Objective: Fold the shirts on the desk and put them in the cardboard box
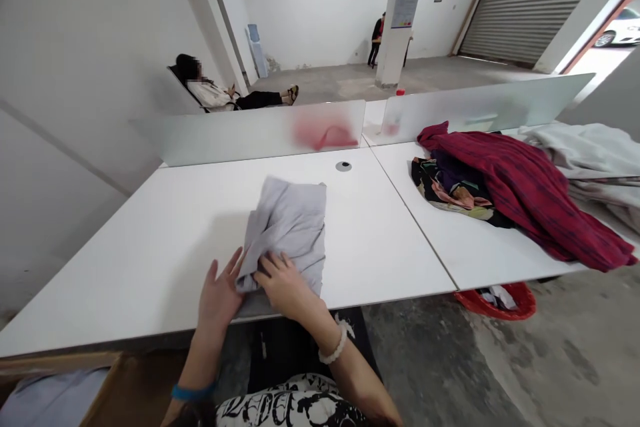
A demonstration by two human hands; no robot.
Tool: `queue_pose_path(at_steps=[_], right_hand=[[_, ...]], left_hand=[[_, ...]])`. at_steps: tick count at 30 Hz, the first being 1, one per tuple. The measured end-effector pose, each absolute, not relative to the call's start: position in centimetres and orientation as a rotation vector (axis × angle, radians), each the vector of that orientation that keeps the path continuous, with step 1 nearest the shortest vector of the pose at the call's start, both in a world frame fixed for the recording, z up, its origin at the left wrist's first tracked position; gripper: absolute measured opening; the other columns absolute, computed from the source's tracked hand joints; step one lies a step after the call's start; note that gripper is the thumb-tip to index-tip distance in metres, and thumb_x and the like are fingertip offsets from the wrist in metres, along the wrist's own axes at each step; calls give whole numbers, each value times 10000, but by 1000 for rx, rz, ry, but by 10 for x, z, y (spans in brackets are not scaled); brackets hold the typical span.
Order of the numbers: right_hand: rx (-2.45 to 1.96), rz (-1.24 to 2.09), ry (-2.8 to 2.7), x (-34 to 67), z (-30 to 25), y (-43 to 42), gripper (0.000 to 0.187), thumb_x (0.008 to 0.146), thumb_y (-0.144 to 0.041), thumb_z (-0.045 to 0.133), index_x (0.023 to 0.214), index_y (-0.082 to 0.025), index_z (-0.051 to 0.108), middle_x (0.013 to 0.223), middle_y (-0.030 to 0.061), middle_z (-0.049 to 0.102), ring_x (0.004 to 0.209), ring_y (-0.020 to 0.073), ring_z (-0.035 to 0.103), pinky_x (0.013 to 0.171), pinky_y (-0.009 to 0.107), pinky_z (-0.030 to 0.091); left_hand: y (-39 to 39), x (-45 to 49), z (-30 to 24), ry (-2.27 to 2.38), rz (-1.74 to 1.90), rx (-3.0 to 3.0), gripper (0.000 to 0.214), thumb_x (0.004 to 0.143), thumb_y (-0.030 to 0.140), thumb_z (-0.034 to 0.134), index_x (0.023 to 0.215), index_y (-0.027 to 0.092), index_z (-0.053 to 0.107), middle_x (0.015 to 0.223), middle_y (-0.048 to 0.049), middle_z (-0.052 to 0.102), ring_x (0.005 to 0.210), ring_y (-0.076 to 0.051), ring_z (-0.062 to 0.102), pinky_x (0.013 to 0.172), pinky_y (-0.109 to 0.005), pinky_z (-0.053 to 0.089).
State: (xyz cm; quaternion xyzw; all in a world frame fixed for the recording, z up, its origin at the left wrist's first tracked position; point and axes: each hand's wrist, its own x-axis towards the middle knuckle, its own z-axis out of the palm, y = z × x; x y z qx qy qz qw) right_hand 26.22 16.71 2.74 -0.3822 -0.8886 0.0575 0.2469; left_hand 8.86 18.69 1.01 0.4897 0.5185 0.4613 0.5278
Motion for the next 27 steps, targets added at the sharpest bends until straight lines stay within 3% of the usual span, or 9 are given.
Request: queue_pose_path(at_steps=[4, 6, 10, 13, 17, 20, 25, 27], right_hand=[[-1064, 81, -2519, 242, 1, 160, 302, 920, -142, 449, 1209, -138, 536, 1307, 157, 530, 1305, 269, 379, 1072, 516, 313], [-1062, 112, -2500, 243, -1, 155, 328, 912, -129, 461, 1234, -145, 516, 1304, 145, 534, 1297, 254, 387, 1081, 499, 311], [-1004, 173, -2490, 259, 12, 144, 348, 909, -124, 459, 1251, -156, 514, 1242, 103, 583, 1248, 234, 441, 1116, 485, 273], [-1063, 190, -2391, 276, 19, 134, 339, 939, -175, 426, 1263, -196, 524, 1287, 78, 568, 1317, 244, 376, 1134, 528, 222], [-1259, 171, -2252, 302, 5, 122, 490, 906, -205, 486, 1391, -198, 414, 1496, 124, 330, 1421, 321, 146, 1094, 618, 234], [-1314, 205, -2169, 317, -15, 117, 614, 840, -66, 472, 1428, -200, 359, 1537, 130, 230, 1433, 309, 78, 1079, 601, 289], [-1236, 311, -2046, 320, -34, 112, 623, 741, 84, 324, 1250, -203, 541, 1476, 100, 352, 1436, 259, 88, 1058, 544, 384], [-1197, 311, -2032, 318, -35, 111, 589, 748, 93, 305, 1182, -194, 581, 1421, 109, 419, 1435, 267, 86, 1049, 564, 389]], left_hand=[[162, 59, 0, 1440, 1183, 1011, 565, 809, 569, 483, 1250, 216, 488, 1304, -139, 572, 1166, -274, 567, 913, -449, 497], [157, 63, -5, 1505, 1152, 1090, 574, 734, 557, 585, 1168, 186, 527, 1254, -148, 598, 1160, -276, 566, 948, -423, 473], [163, 79, -7, 1632, 1014, 1459, 582, 711, 562, 609, 1134, 169, 539, 1249, -150, 578, 1206, -293, 512, 1043, -462, 373], [171, 87, -3, 1700, 1019, 1557, 493, 703, 539, 621, 1043, 185, 583, 1238, -132, 586, 1219, -311, 486, 1070, -480, 323], [171, 87, -8, 1717, 1072, 1422, 411, 821, 524, 452, 1019, 194, 598, 1084, -97, 665, 1081, -282, 581, 985, -455, 415], [167, 80, -17, 1723, 1121, 1336, 419, 859, 487, 362, 1039, 183, 587, 1102, -88, 671, 1069, -250, 600, 946, -403, 456], [175, 59, -5, 1694, 1133, 1366, 306, 799, 419, 437, 941, 187, 577, 1239, -113, 611, 1019, -245, 629, 857, -370, 502], [190, 56, 17, 1735, 1124, 1497, 308, 804, 409, 452, 998, 193, 552, 1291, -128, 567, 1049, -250, 612, 857, -378, 494]])
